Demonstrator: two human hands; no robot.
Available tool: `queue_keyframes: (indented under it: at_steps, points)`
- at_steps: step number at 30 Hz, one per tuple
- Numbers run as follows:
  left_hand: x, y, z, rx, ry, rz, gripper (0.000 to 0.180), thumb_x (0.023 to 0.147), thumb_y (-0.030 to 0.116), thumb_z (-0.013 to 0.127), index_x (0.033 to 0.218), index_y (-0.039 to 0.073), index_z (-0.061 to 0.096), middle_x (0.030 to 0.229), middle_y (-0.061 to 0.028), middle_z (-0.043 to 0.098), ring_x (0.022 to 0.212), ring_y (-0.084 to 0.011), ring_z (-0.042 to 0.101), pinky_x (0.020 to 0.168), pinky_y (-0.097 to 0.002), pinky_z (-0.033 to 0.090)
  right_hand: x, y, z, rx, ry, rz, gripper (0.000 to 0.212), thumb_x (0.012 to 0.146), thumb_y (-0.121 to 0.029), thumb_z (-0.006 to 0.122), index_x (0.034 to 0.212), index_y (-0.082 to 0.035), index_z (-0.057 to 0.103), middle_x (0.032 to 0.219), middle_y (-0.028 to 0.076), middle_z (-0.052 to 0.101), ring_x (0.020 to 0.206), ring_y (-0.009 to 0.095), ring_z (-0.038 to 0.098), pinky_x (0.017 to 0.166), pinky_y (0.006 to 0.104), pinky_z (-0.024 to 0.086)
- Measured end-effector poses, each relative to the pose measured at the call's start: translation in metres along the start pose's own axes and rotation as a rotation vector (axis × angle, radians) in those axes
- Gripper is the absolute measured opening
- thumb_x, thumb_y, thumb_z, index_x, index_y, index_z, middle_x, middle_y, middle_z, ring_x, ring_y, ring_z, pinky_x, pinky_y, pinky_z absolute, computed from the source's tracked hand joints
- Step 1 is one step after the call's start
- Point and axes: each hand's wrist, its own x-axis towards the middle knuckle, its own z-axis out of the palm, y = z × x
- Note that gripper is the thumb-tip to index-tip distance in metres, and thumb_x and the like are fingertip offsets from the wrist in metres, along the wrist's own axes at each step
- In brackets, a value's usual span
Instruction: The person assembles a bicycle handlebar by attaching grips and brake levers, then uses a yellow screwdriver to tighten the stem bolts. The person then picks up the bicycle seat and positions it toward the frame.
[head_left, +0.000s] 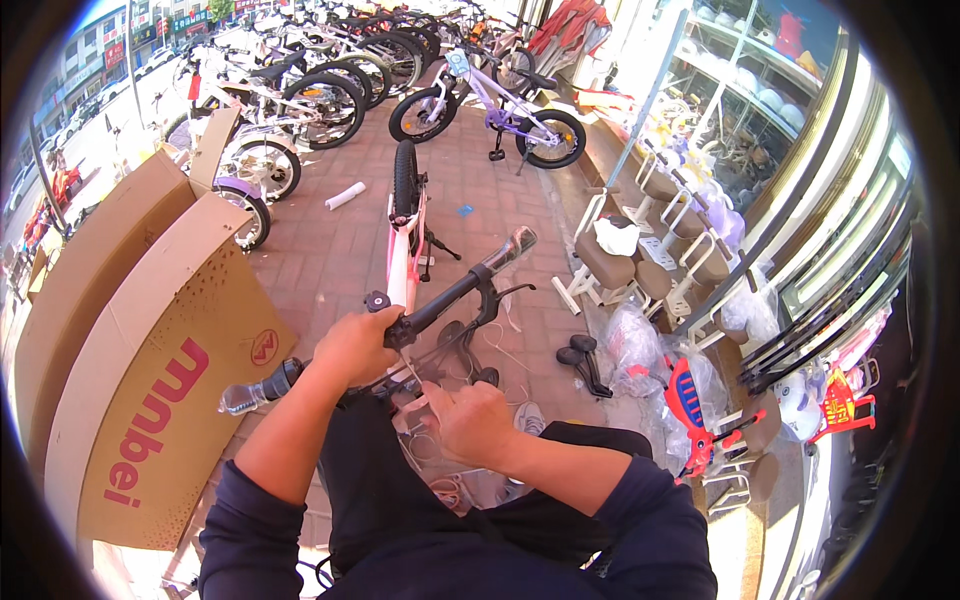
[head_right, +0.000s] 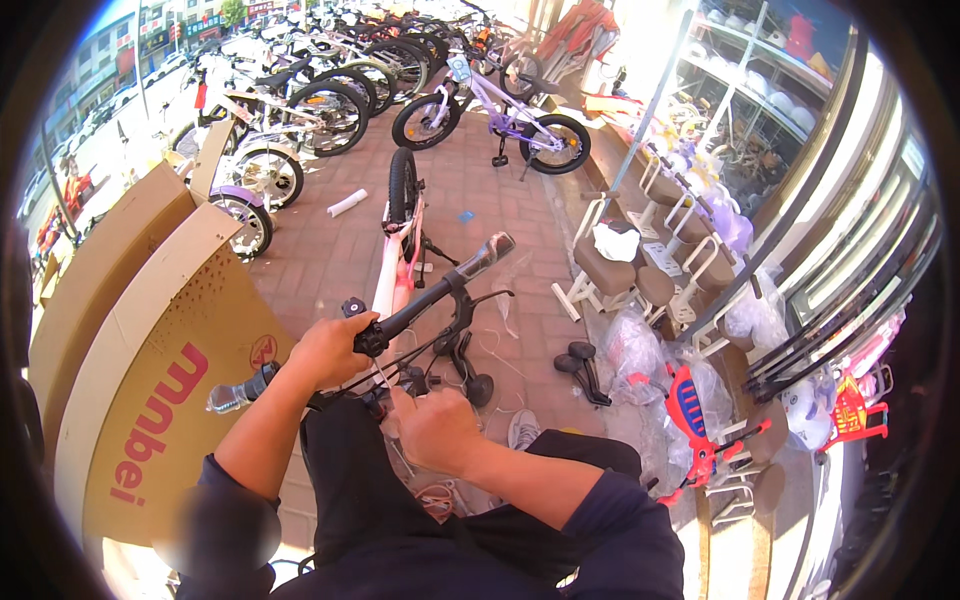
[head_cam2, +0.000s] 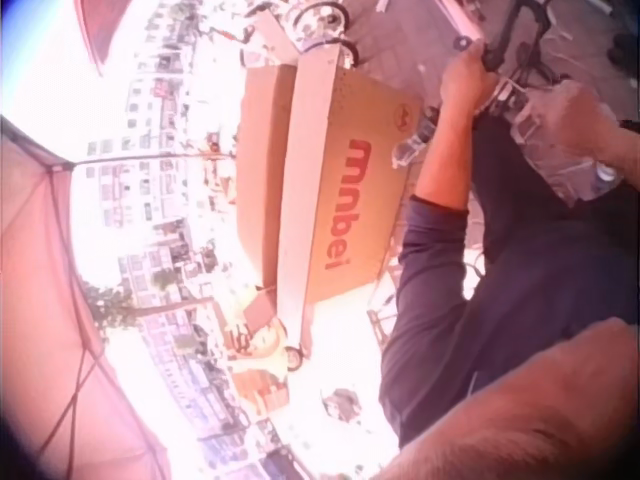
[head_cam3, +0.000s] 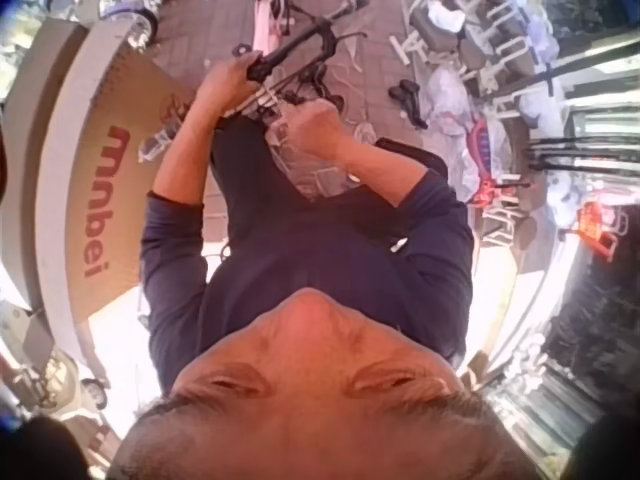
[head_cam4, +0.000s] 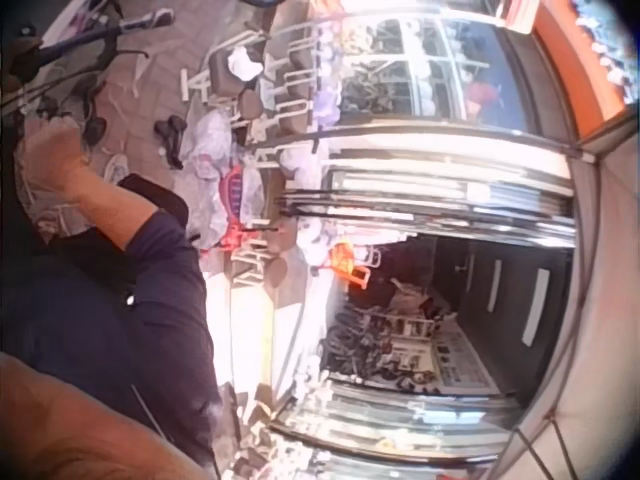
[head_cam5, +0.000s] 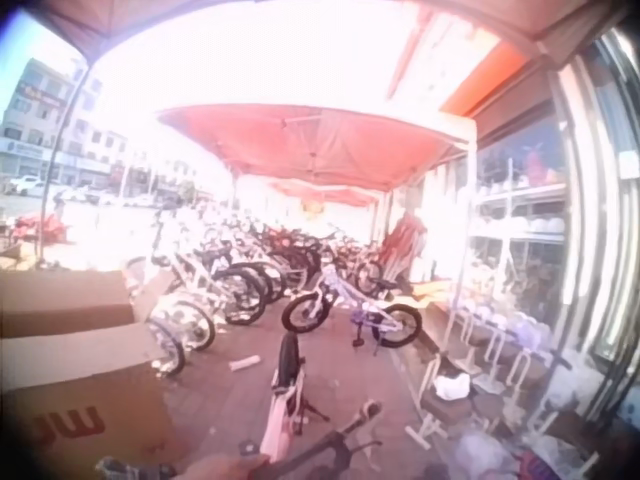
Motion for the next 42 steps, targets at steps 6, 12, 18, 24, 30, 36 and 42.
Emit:
queue_keyframes:
  at_steps: [6,12,18,24,30,36,42]
  points:
    - [0.002,0.0,-0.006,-0.015,-0.026,0.057,0.059,0.081,0.018,0.074,0.139,0.018,0.064,0.106,-0.0252,0.074,0.104,-0.0459,0.07,0.088,-0.0567,0.055,-0.007,-0.047,0.045,1.818,0.448,1.01,0.05,0.092,-0.014,0.077,0.135,0.008,0.065,0.084,0.012,0.071,0.077,0.013,0.065,0.069,0.0331,0.052]
    - [0.001,-0.005,-0.003,-0.021,-0.002,0.042,0.062,0.079,0.025,0.077,0.14,0.02,0.065,0.108,-0.0238,0.074,0.105,-0.0447,0.07,0.09,-0.0545,0.056,-0.015,-0.04,0.021,0.766,0.332,0.798,0.035,0.095,-0.016,0.072,0.126,0.002,0.073,0.099,0.012,0.077,0.083,0.015,0.069,0.076,0.0298,0.054]
    - [-0.004,0.012,-0.008,0.041,0.023,-0.053,0.066,0.079,0.037,0.08,0.142,0.022,0.066,0.107,-0.0217,0.076,0.103,-0.041,0.072,0.091,-0.0503,0.057,-0.017,-0.027,0.023,0.64,0.283,0.77,0.037,0.095,-0.018,0.074,0.125,0.002,0.073,0.1,0.015,0.078,0.084,0.014,0.071,0.077,0.0308,0.056]
    - [0.0,0.027,0.004,0.122,0.072,-0.158,0.055,0.081,0.038,0.077,0.134,0.022,0.07,0.102,-0.0179,0.077,0.101,-0.0392,0.074,0.089,-0.0505,0.058,-0.015,-0.022,0.037,0.657,0.359,0.73,0.036,0.094,-0.016,0.075,0.125,0.003,0.073,0.102,0.017,0.078,0.087,0.015,0.072,0.079,0.0311,0.056]
    - [0.0,0.029,0.01,0.139,0.11,-0.166,0.051,0.083,0.037,0.076,0.132,0.023,0.07,0.1,-0.0177,0.078,0.099,-0.0389,0.074,0.088,-0.0502,0.058,-0.016,-0.021,0.034,0.621,0.365,0.698,0.036,0.093,-0.016,0.075,0.124,0.003,0.072,0.11,0.021,0.078,0.096,0.023,0.077,0.084,0.0337,0.058]
    - [0.003,0.028,0.01,0.149,0.1,-0.172,0.051,0.083,0.037,0.075,0.131,0.023,0.07,0.099,-0.0176,0.077,0.098,-0.039,0.074,0.088,-0.0509,0.058,-0.009,-0.011,0.014,0.179,0.199,0.41,0.033,0.09,-0.019,0.073,0.12,-0.003,0.074,0.089,0.017,0.076,0.08,0.033,0.075,0.07,0.0437,0.056]
    - [0.002,0.027,0.011,0.149,0.117,-0.158,0.052,0.082,0.039,0.077,0.131,0.024,0.07,0.097,-0.0177,0.077,0.097,-0.0395,0.074,0.087,-0.0514,0.057,0.001,0.0,0.003,0.008,0.143,0.214,0.038,0.092,-0.021,0.074,0.126,-0.004,0.071,0.072,0.008,0.069,0.058,0.025,0.062,0.055,0.0403,0.045]
